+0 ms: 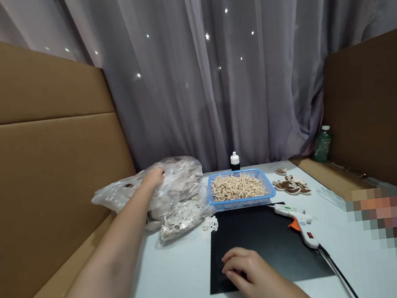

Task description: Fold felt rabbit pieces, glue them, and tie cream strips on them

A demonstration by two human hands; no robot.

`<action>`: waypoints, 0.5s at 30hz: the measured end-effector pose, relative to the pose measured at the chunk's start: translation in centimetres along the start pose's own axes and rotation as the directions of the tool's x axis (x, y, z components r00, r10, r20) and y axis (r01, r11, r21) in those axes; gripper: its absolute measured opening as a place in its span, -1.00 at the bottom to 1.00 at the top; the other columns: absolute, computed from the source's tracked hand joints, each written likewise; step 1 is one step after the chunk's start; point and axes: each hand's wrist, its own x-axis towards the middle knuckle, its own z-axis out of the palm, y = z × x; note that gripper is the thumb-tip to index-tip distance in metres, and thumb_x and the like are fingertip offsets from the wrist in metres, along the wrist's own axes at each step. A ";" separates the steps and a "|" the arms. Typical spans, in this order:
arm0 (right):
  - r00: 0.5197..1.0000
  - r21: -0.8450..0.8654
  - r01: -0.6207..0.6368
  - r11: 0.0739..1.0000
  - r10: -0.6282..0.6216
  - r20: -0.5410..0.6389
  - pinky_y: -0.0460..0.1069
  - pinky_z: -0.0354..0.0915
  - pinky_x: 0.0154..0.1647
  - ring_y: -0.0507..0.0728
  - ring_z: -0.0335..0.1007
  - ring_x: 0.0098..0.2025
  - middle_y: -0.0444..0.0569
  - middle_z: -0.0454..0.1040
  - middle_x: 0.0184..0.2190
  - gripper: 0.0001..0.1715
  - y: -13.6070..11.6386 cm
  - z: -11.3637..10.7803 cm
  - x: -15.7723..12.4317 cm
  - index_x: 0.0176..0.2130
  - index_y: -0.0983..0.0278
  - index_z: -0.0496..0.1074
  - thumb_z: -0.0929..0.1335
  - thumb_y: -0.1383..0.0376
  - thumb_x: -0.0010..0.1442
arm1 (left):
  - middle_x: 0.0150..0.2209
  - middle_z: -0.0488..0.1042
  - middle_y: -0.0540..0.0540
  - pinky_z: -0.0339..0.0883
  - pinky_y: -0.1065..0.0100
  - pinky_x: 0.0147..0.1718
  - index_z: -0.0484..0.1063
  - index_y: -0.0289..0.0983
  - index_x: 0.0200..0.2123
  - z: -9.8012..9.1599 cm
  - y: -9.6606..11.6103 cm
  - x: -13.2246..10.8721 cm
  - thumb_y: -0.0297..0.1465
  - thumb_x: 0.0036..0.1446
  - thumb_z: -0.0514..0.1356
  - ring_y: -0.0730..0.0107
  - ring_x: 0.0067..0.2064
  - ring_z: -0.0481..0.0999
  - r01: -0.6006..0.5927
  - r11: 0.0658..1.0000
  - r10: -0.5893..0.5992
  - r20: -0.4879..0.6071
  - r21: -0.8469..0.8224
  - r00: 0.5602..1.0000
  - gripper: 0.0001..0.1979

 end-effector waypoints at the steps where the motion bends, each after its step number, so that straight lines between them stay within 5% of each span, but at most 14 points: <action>1: 1.000 0.006 0.000 1.000 0.000 -0.026 -0.10 0.28 -0.11 0.06 0.40 -0.16 -0.02 0.47 -0.20 -0.73 0.2 -0.2 0.0 -0.26 0.25 0.51 0.23 0.39 0.19 | -0.05 0.38 -0.14 0.37 0.13 -0.16 0.32 -0.32 -0.04 -0.8 0.0 0.0 -0.32 0.16 0.12 0.23 -0.10 0.43 0.019 0.999 -0.019 0.004 0.033 1.000 -0.68; 9: 0.991 0.127 -0.033 0.991 0.049 -0.122 0.00 0.30 -0.14 0.12 0.41 -0.18 0.05 0.48 -0.26 -0.74 0.7 -0.6 -0.1 -0.31 0.28 0.51 0.24 0.30 0.22 | -0.34 0.40 -0.04 0.26 0.33 -0.12 0.39 -0.48 -0.32 -7.8 1.6 -1.7 -0.39 0.10 0.15 0.25 -0.14 0.41 0.059 0.998 -0.055 -0.174 0.015 0.983 -0.79; 12: 0.980 0.394 -0.090 0.915 0.153 -0.130 0.02 0.37 -0.27 0.12 0.42 -0.26 0.05 0.44 -0.22 -0.73 0.4 -0.4 0.6 -0.15 0.25 0.43 0.28 0.19 0.18 | -0.37 0.40 -0.02 0.33 0.40 -0.27 0.31 -0.40 -0.25 -5.9 3.9 -5.2 -0.35 0.12 0.11 0.38 -0.28 0.44 0.005 0.994 -0.034 -0.265 -0.109 0.964 -0.79; 14: 0.965 0.609 -0.091 0.788 0.220 -0.141 0.01 0.40 -0.38 0.10 0.42 -0.29 0.05 0.37 -0.12 -0.54 -0.3 -0.6 1.6 0.04 0.16 0.25 0.30 0.13 0.15 | -0.42 0.38 0.02 0.37 0.44 -0.39 0.26 -0.32 -0.29 -2.6 6.2 -9.0 -0.28 0.14 0.07 0.49 -0.40 0.42 -0.056 0.972 -0.002 -0.250 -0.227 0.968 -0.80; 15: 0.960 0.671 -0.061 0.739 0.227 -0.163 0.02 0.41 -0.39 0.10 0.42 -0.27 0.05 0.32 -0.05 -0.44 -0.8 -0.8 2.2 0.11 0.10 0.14 0.31 0.11 0.14 | -0.44 0.36 0.04 0.38 0.44 -0.43 0.25 -0.29 -0.34 -0.7 7.4 -11.1 -0.25 0.10 0.10 0.50 -0.44 0.41 -0.110 0.897 0.034 -0.181 -0.429 0.983 -0.79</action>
